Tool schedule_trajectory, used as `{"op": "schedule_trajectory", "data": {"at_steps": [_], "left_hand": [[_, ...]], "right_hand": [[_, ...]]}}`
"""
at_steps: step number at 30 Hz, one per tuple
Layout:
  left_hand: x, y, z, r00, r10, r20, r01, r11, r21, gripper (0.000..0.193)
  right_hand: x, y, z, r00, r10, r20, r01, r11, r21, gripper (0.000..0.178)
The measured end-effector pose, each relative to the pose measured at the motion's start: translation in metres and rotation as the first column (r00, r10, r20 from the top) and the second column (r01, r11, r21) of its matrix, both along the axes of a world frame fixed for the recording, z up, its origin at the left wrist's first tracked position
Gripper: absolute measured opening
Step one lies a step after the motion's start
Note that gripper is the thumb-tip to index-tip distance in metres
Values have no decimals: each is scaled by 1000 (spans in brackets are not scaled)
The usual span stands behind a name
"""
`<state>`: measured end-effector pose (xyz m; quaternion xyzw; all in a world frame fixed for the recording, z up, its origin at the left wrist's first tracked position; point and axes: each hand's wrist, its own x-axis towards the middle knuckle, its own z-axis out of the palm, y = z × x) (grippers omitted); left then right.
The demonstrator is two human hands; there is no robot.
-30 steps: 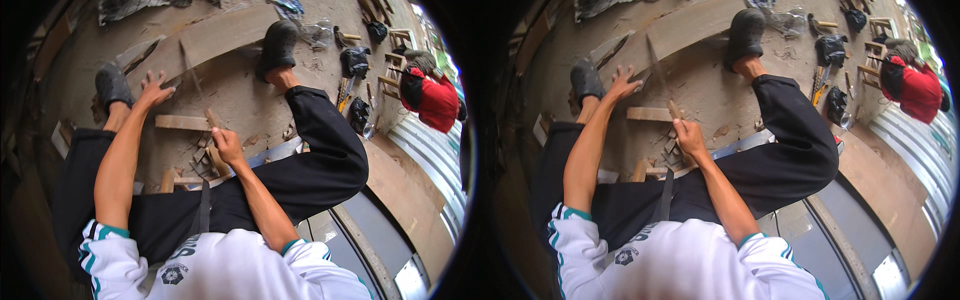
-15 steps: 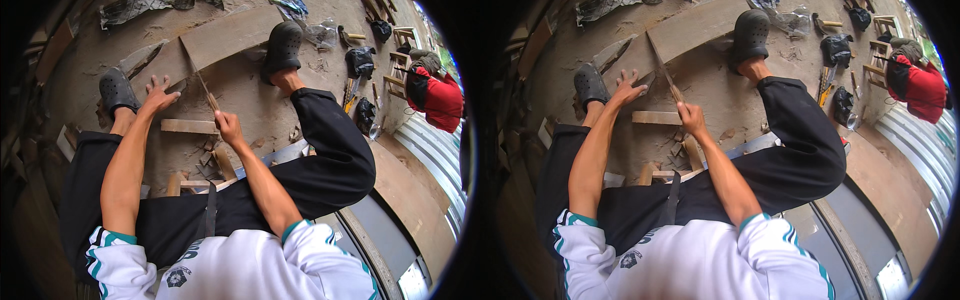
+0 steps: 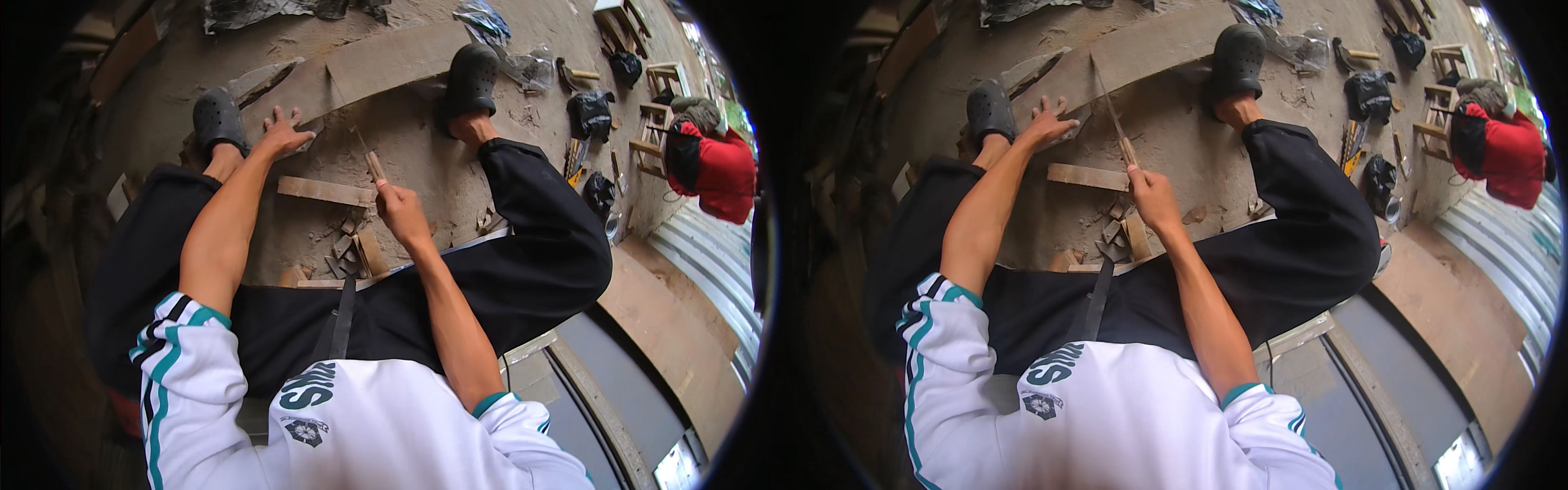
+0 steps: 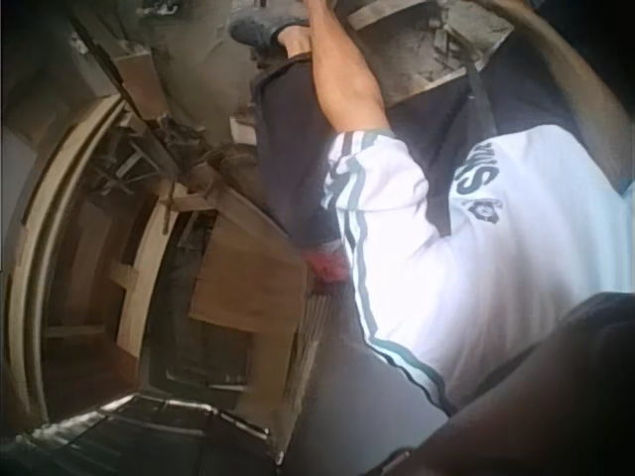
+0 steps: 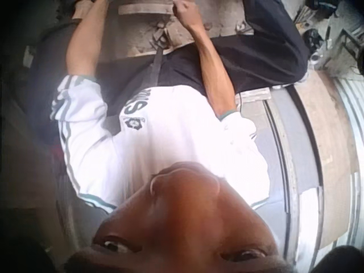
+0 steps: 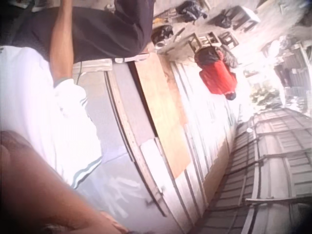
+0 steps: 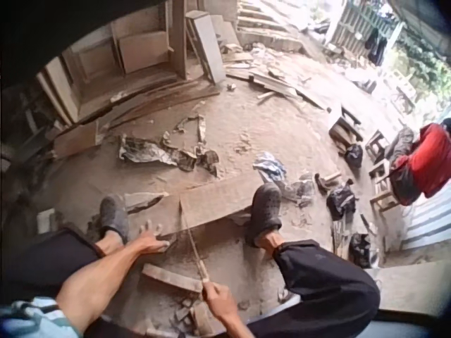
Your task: The person sits on the floor and uses a hand saw to cut a plank of wood that is positioned between their feet. They repeatedly saw back and forth along the plank, occasionally adjusting their grip and the wood's position.
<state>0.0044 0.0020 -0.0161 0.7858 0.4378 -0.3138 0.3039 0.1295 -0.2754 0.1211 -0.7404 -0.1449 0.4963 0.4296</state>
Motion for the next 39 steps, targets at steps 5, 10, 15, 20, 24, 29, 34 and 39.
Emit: {"op": "schedule_trajectory", "data": {"at_steps": [5,10,15,20,24,29,34,39], "left_hand": [[2,-11,1,998,35,50,-38,998,57,94],[21,-43,44,983,166,74,-177,964,200,77],[28,-59,-7,875,66,480,-309,838,449,58],[82,-19,-22,887,-92,453,-222,774,593,77],[109,17,-26,901,-187,391,-91,801,592,91],[94,-37,5,788,-605,115,458,701,547,96],[24,-47,-21,184,-811,556,773,469,428,66],[3,-12,0,681,-627,378,329,723,607,56]], "right_hand": [[10,11,77,980,-97,-171,87,994,-64,45],[36,-39,160,952,-167,-255,156,986,-62,44],[69,-34,196,998,-40,57,37,998,55,33],[77,-18,179,971,-67,229,63,998,21,31],[69,-14,173,938,-162,306,165,986,14,28],[62,-10,165,869,-140,475,161,987,-4,26],[47,11,163,809,-10,588,22,1000,-12,25],[24,28,136,829,46,558,-76,997,32,23]]}}
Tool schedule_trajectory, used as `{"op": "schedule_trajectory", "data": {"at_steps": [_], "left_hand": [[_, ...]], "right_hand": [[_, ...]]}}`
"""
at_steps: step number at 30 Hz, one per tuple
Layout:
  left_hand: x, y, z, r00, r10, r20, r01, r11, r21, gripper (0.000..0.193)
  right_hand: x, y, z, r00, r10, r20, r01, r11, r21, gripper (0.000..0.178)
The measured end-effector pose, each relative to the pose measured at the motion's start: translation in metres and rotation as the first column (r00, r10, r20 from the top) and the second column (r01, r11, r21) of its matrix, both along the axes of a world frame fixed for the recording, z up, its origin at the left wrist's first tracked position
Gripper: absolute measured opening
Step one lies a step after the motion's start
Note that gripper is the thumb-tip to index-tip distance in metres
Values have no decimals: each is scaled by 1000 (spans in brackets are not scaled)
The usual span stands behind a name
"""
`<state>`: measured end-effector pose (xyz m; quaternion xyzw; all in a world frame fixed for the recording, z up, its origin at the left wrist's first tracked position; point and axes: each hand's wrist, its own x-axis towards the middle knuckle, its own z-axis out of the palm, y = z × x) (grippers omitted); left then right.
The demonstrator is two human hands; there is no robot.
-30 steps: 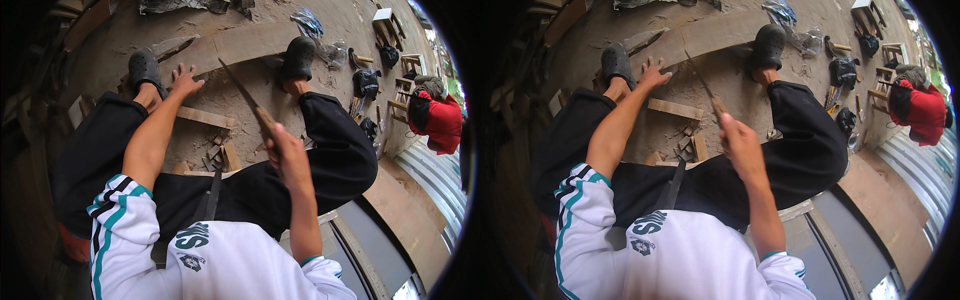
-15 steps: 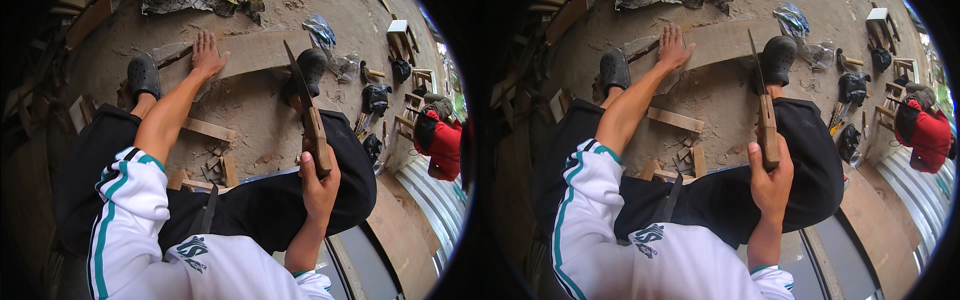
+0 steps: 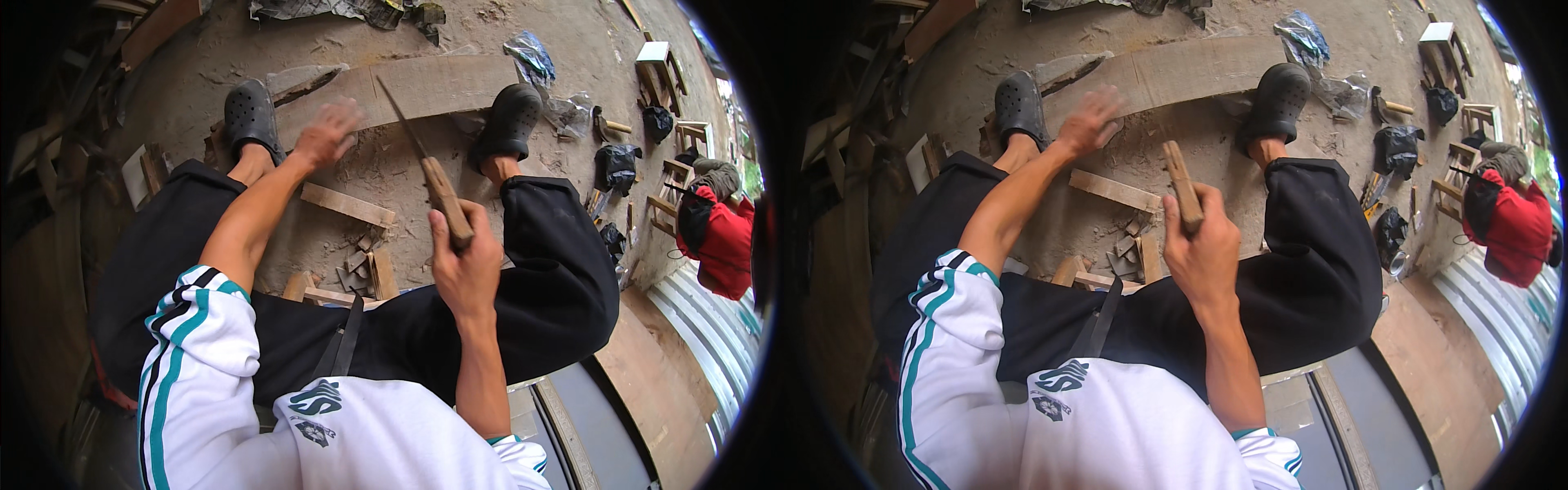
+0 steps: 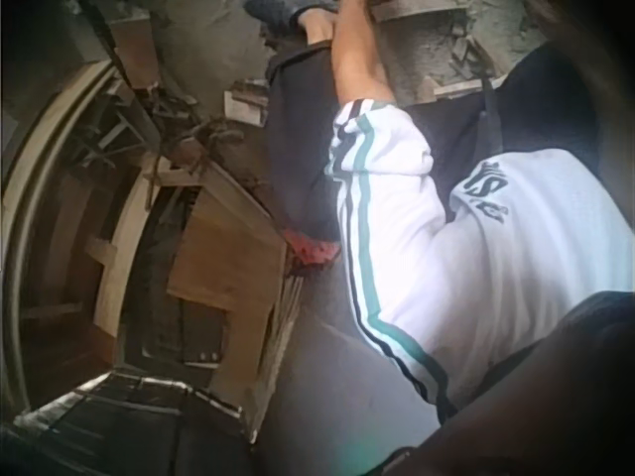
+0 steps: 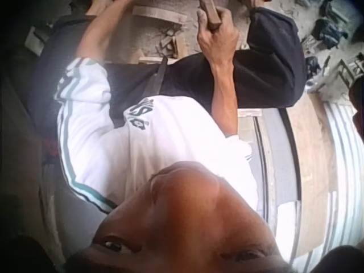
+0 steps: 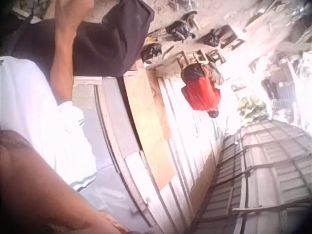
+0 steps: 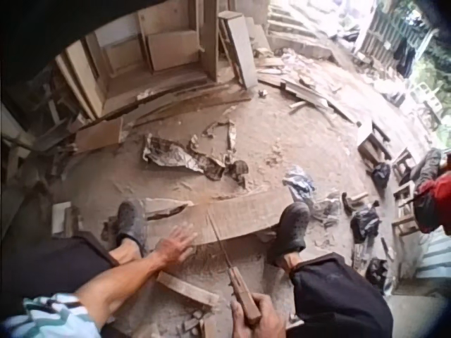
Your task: The person sits on the floor and uses a hand saw to cut a plank of wood that is positioned between their feet. They repeatedly saw back and forth along the plank, occasionally adjusting their grip and the wood's position.
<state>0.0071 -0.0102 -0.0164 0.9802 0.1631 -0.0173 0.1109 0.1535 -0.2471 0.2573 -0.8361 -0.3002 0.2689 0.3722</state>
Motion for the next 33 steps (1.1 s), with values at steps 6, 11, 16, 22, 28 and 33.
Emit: {"op": "schedule_trajectory", "data": {"at_steps": [6,11,16,22,28,33], "left_hand": [[-11,12,15,922,373,-109,-376,927,-11,60],[-11,6,12,864,450,-226,-470,882,-39,59],[-7,-7,23,848,447,-284,-483,873,-69,61],[-14,-9,11,854,449,-263,-484,872,-80,64],[-1,-3,23,818,414,-398,-486,869,-93,66],[0,9,21,813,347,-467,-435,896,-92,68]], "right_hand": [[-12,12,-14,1000,23,1,-23,1000,20,23],[-17,11,-15,998,45,45,-46,999,9,24],[-16,7,-16,999,20,49,-22,999,27,25],[-15,9,-18,996,50,71,-53,998,41,26],[-14,8,-23,996,51,69,-53,998,32,26],[-13,9,-22,998,44,52,-45,999,18,26]]}}
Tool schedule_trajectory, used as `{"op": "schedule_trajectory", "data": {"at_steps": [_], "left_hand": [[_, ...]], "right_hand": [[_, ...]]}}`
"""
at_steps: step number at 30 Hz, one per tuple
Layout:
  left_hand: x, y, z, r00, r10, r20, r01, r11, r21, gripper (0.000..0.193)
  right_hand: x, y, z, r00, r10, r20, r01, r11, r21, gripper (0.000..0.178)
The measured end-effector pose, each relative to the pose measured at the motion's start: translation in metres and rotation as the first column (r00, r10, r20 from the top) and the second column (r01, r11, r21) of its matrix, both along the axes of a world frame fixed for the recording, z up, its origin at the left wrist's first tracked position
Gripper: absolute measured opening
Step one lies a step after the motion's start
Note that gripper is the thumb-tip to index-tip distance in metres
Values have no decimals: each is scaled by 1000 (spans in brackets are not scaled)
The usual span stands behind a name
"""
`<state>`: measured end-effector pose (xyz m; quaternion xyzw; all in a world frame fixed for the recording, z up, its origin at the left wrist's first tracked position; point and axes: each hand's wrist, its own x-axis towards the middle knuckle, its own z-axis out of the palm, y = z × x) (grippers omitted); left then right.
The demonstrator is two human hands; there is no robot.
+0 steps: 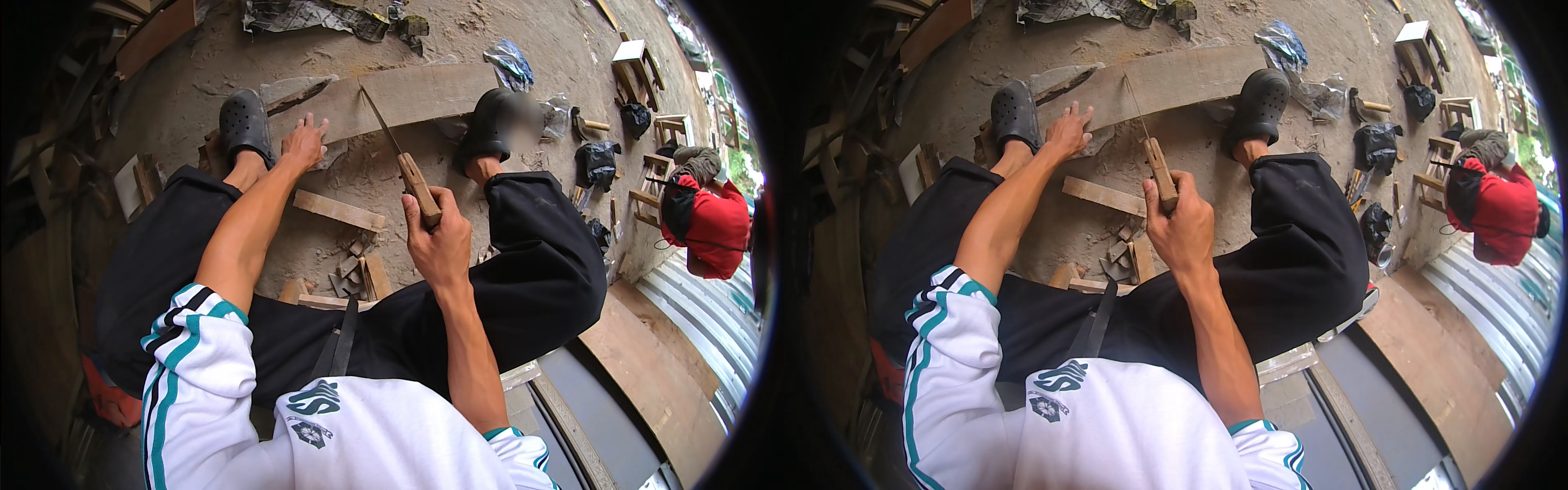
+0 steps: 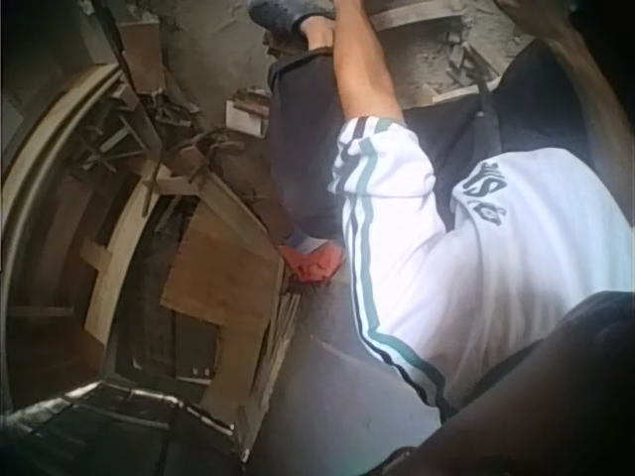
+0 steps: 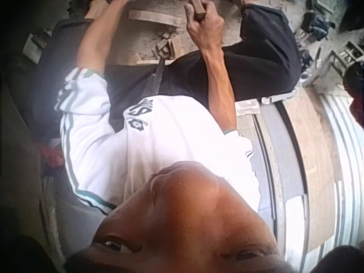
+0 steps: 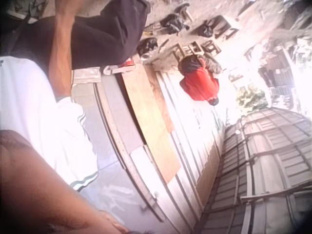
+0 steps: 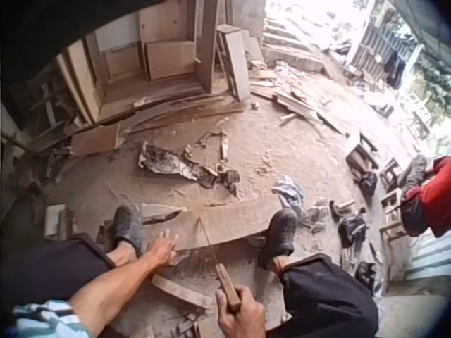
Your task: The person sits on the floor and uses a hand saw to cut a plank of wood that is positioned between their feet. They repeatedly saw back and forth along the plank, occasionally adjusting their grip and the wood's position.
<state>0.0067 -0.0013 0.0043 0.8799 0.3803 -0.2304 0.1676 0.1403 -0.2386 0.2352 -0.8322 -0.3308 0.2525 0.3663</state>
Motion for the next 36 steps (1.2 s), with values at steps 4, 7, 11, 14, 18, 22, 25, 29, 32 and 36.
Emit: {"op": "schedule_trajectory", "data": {"at_steps": [4,7,11,14,18,22,25,29,32,36], "left_hand": [[-1,5,-12,999,-45,-20,46,999,30,67],[1,6,-14,998,-59,0,59,997,50,60],[0,5,-18,994,-63,84,54,993,105,47],[-1,11,-19,995,-65,71,58,993,103,38],[4,14,-9,992,-109,68,101,989,107,31],[10,12,-9,992,-125,33,120,984,132,30],[7,12,-11,996,-74,54,67,990,125,36],[-1,13,-17,995,-31,92,20,993,114,39],[21,10,-4,997,-48,59,47,999,17,41],[1,11,-14,997,-33,76,28,998,56,43]], "right_hand": [[-2,-1,0,1000,19,-1,-19,1000,-13,26],[-5,-3,-1,999,34,11,-34,999,3,27],[-8,-3,-5,999,24,30,-24,1000,6,27],[-8,8,-5,1000,12,14,-13,1000,14,27],[6,37,-13,998,12,-67,-13,1000,-22,35],[21,76,-44,999,42,-21,-44,995,-89,39],[14,73,-39,999,38,-27,-41,991,-126,40],[0,65,-36,998,25,-51,-29,996,-83,39],[13,94,-55,996,-51,-71,36,980,-195,30],[9,57,-39,989,29,-147,-53,985,-162,27]]}}
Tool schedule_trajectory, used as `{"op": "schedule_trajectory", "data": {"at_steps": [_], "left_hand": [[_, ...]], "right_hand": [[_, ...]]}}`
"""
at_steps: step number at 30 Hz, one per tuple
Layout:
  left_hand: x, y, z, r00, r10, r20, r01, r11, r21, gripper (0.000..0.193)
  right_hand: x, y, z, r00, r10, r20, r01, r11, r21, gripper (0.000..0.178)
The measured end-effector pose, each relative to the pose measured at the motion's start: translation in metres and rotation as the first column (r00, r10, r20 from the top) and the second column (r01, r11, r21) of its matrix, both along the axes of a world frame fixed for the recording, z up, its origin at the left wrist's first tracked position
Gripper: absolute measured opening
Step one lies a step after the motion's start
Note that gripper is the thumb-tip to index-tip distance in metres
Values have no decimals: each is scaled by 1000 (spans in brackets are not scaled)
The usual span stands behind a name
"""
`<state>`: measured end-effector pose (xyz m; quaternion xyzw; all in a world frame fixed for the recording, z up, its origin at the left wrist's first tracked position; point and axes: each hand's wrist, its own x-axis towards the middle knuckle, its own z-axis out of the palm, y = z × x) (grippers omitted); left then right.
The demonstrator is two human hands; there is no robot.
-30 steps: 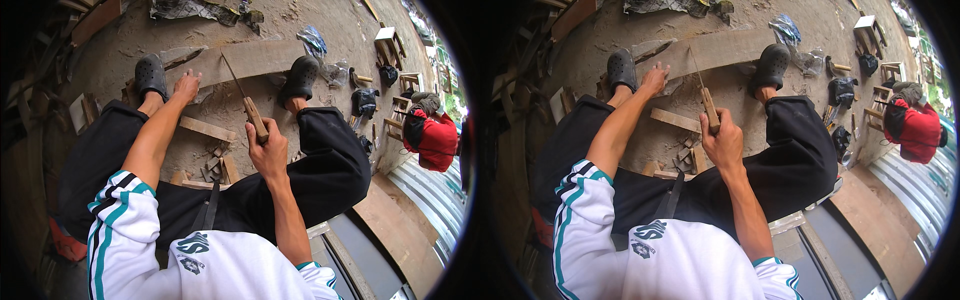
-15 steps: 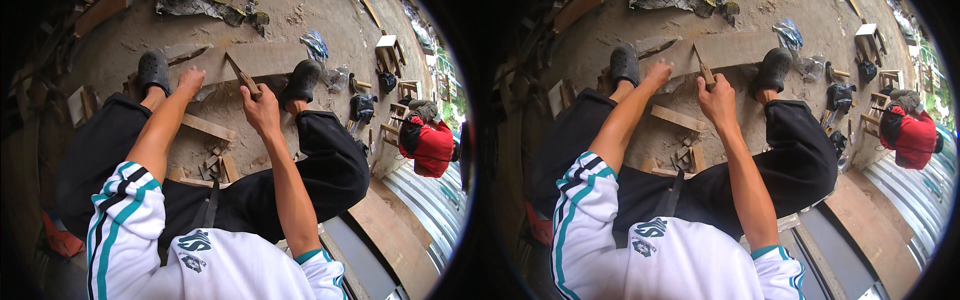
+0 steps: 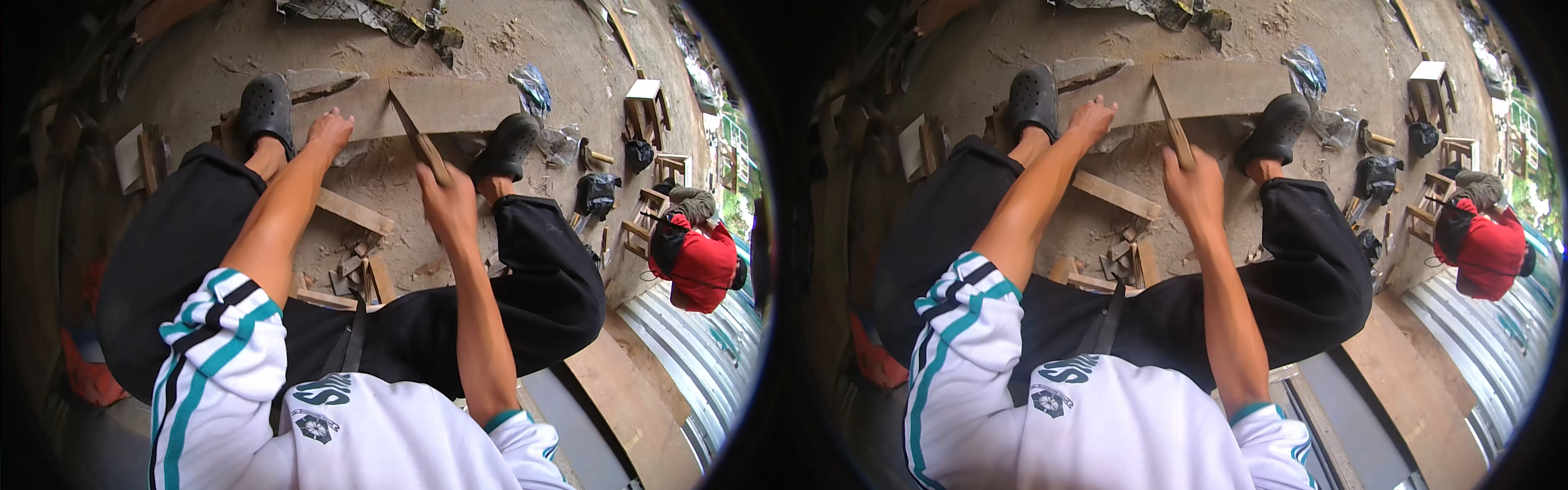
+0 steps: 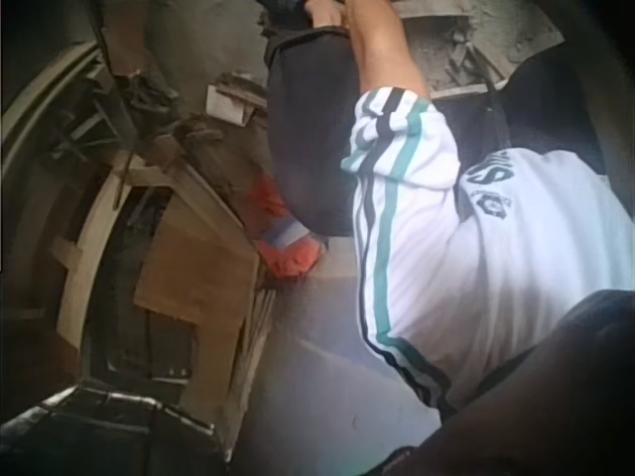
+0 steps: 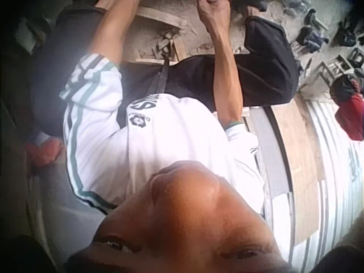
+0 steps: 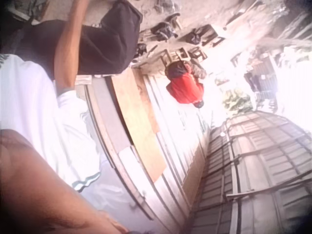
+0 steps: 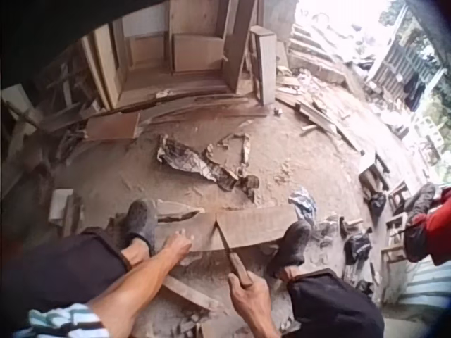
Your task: The person sits on the floor and uses a hand saw to cut a plank of wood that is positioned between their feet. They repeatedly saw back and forth along the plank, occasionally adjusting their grip and the wood's position.
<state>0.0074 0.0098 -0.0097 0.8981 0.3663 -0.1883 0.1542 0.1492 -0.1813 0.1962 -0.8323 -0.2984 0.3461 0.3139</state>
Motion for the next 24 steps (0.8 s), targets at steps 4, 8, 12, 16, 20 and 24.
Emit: {"op": "schedule_trajectory", "data": {"at_steps": [4,8,12,16,20,24], "left_hand": [[5,4,-1,999,11,-38,-12,1000,-11,44],[25,0,29,993,-71,-96,61,993,-105,42],[-5,2,-15,998,33,-62,-35,999,-18,42],[11,-4,6,987,-60,-151,59,998,-8,47],[6,-3,-1,989,1,-145,-4,1000,-20,50],[16,-8,14,987,32,-159,-37,999,-31,50]], "right_hand": [[-9,-18,20,997,-72,-41,70,997,-42,24],[10,18,-13,996,-88,3,88,994,-60,27],[-12,-10,34,1000,22,21,-23,1000,2,27],[0,-33,28,999,-39,-34,40,999,10,29],[21,-3,47,968,-82,-235,70,996,-61,27],[10,-6,42,974,-86,-208,87,996,-1,26]]}}
